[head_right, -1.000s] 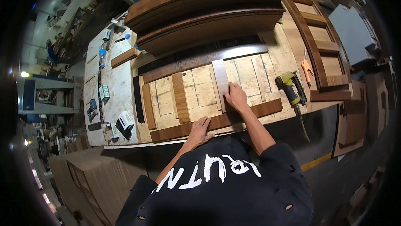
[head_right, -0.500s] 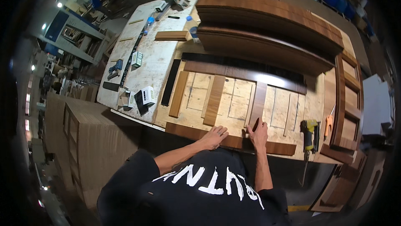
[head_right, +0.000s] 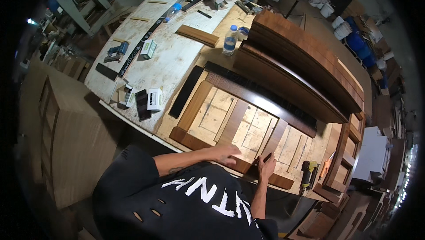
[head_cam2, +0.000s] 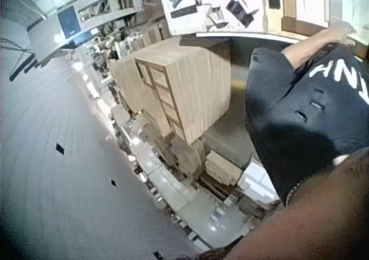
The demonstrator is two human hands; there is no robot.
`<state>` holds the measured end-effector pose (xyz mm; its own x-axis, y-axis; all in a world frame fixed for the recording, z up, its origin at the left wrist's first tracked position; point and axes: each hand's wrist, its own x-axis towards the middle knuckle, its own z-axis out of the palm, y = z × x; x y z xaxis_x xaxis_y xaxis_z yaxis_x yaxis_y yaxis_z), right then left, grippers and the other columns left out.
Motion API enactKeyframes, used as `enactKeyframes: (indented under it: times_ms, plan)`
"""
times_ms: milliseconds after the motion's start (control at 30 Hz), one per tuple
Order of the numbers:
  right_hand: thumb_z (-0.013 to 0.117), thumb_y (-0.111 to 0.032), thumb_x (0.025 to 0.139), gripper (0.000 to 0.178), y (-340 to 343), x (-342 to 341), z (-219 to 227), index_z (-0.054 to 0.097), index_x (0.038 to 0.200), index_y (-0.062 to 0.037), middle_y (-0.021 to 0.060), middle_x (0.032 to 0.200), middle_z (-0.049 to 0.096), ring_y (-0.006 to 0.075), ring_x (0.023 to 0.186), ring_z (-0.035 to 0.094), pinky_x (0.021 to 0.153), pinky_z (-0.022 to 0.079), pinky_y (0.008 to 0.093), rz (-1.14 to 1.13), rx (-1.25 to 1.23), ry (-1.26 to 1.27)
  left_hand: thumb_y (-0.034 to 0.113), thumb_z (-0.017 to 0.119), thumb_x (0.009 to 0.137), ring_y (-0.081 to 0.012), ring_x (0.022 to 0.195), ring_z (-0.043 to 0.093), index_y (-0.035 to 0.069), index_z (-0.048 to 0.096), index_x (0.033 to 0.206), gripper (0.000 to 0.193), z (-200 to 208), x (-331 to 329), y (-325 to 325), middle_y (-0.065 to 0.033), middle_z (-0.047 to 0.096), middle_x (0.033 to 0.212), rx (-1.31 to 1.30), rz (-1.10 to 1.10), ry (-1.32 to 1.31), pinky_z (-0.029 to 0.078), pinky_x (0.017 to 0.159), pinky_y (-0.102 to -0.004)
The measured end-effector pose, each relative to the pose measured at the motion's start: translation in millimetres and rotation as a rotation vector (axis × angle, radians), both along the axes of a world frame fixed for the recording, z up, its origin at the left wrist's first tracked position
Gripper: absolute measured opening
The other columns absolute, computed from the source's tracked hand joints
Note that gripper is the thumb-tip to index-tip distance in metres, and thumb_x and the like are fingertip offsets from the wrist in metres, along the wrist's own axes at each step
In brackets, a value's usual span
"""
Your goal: The person assembles a wooden frame by positioning thin wooden strips and securing them with a pneumatic nail gun. The person repeatedly aligns strips along the frame edges and fastens them in place.
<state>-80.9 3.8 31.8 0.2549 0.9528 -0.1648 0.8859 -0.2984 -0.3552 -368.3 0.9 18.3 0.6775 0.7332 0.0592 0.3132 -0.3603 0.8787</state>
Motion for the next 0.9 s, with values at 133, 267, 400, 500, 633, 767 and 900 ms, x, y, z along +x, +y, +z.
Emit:
enactKeyframes:
  times_ms: [133, 267, 400, 500, 633, 767, 900]
  plan:
    - [0.077, -0.033, 0.083, 0.072, -11.2, 3.5, -6.9, 0.052, 0.142, -0.0005, 0.0273, 0.127, 0.059, 0.0449, 0.118, 0.057, 0.102, 0.047, 0.0493, 0.001, -0.001, 0.021, 0.043, 0.068, 0.095, -0.0346, 0.114, 0.065, 0.000, 0.066, 0.124, 0.053, -21.5, -70.0, 75.2, -0.0217, 0.068, 0.121, -0.137, 0.480, -0.041, 0.051, 0.099, -0.0428]
    - [0.078, -0.025, 0.082, 0.072, -16.1, 4.8, -10.9, 0.050, 0.144, -0.0022, 0.0254, 0.130, 0.058, 0.0435, 0.122, 0.054, 0.105, 0.045, 0.0490, 0.012, -0.017, 0.025, 0.029, 0.067, 0.095, -0.0369, 0.098, 0.066, 0.001, 0.067, 0.117, 0.036, -17.8, -162.1, 178.4, -0.0196, 0.068, 0.105, 0.182, 0.752, 0.093, 0.054, 0.084, -0.0434]
    - [0.077, -0.026, 0.082, 0.073, -17.0, 2.1, -15.3, 0.049, 0.144, -0.0018, 0.0266, 0.134, 0.057, 0.0437, 0.124, 0.053, 0.107, 0.044, 0.0490, 0.046, 0.017, 0.071, 0.029, 0.069, 0.089, -0.0463, 0.101, 0.062, -0.002, 0.065, 0.112, 0.039, -5.4, -240.6, 284.2, -0.0268, 0.064, 0.108, 0.337, 0.838, 0.312, 0.051, 0.086, -0.0523]
    - [0.078, -0.028, 0.082, 0.075, -18.7, 3.8, -17.3, 0.049, 0.145, -0.0010, 0.0270, 0.136, 0.057, 0.0439, 0.126, 0.053, 0.108, 0.044, 0.0489, 0.006, 0.031, 0.068, 0.020, 0.073, 0.081, -0.0460, 0.119, 0.056, -0.003, 0.057, 0.124, 0.052, 6.3, -255.1, 356.2, -0.0255, 0.059, 0.127, 0.214, 0.892, 0.555, 0.047, 0.100, -0.0540]
    - [0.082, -0.027, 0.078, 0.080, -8.9, -5.2, -7.2, 0.048, 0.145, 0.0021, 0.0276, 0.134, 0.059, 0.0448, 0.125, 0.054, 0.108, 0.044, 0.0487, -0.068, 0.006, 0.104, 0.008, 0.068, 0.079, -0.0352, 0.128, 0.054, 0.005, 0.060, 0.126, 0.047, 2.9, -278.7, 421.5, -0.0161, 0.060, 0.131, 0.264, 0.857, 0.835, 0.046, 0.104, -0.0516]
    - [0.080, -0.025, 0.078, 0.079, 9.6, -22.0, 8.4, 0.048, 0.144, 0.0029, 0.0281, 0.135, 0.058, 0.0441, 0.126, 0.054, 0.109, 0.044, 0.0490, -0.104, -0.035, 0.163, 0.012, 0.049, 0.095, -0.0326, 0.144, 0.040, 0.015, 0.059, 0.138, 0.044, -39.9, -334.2, 454.8, -0.0113, 0.049, 0.153, 0.425, 0.834, 0.776, 0.034, 0.115, -0.0598]
    - [0.075, -0.029, 0.082, 0.073, 0.1, -19.6, 3.9, 0.049, 0.144, -0.0006, 0.0260, 0.136, 0.058, 0.0432, 0.126, 0.054, 0.106, 0.046, 0.0500, -0.205, 0.016, 0.141, 0.016, 0.076, 0.080, -0.0344, 0.146, 0.037, 0.014, 0.045, 0.151, 0.078, -49.3, -332.7, 477.8, -0.0139, 0.044, 0.156, 0.338, 0.713, 0.936, 0.023, 0.120, -0.0618]
